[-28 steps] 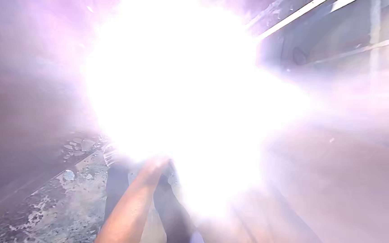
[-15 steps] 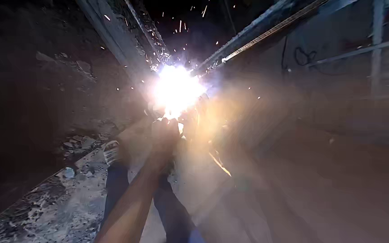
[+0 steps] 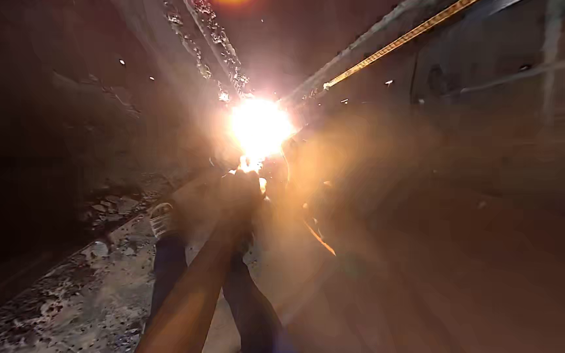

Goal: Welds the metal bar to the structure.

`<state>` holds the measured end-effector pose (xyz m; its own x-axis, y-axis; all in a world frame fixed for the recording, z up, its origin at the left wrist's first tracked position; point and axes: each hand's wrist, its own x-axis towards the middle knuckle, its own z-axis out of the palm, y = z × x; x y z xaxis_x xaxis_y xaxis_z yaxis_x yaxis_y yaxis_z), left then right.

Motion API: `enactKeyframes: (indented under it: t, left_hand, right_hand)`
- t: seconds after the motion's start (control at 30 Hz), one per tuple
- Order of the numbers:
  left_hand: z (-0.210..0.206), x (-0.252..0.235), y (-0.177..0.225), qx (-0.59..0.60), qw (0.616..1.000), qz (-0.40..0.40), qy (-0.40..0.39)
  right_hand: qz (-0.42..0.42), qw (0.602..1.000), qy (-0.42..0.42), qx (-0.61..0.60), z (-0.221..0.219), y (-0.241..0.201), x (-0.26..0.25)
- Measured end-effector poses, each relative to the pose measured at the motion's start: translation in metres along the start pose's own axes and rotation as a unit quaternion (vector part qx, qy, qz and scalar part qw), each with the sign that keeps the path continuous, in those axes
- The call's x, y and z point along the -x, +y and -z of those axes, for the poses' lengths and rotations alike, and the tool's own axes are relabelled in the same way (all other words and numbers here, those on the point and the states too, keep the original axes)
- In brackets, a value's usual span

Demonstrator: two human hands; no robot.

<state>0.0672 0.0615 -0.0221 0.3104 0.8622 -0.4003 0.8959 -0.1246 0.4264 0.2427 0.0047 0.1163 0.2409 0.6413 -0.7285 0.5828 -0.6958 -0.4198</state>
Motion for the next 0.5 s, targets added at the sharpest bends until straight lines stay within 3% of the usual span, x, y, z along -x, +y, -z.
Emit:
enactKeyframes:
  t: [0.1,0.2,0.23,0.3,0.37,0.5]
  left_hand:
    - [0.002,0.002,-0.001,-0.002,1.000,-0.004,-0.022]
    - [0.000,0.019,-0.010,0.085,0.993,-0.008,-0.081]
    - [-0.003,0.022,-0.013,0.118,0.990,-0.013,-0.079]
    - [-0.004,0.007,-0.007,0.047,0.998,-0.015,-0.035]
    - [0.004,0.001,-0.002,0.021,0.999,-0.001,-0.050]
    - [-0.006,0.018,-0.011,0.089,0.995,-0.027,-0.047]
  right_hand:
    - [-0.001,1.000,-0.003,0.005,0.001,-0.002,0.000]
    - [0.001,1.000,0.000,0.003,0.000,-0.001,-0.001]
    - [0.002,1.000,0.001,0.004,0.000,-0.002,-0.001]
    - [0.009,1.000,-0.001,0.007,0.000,0.001,-0.002]
    - [0.001,1.000,-0.003,-0.004,-0.001,0.000,-0.002]
    - [-0.005,1.000,-0.001,0.002,0.000,-0.005,0.000]
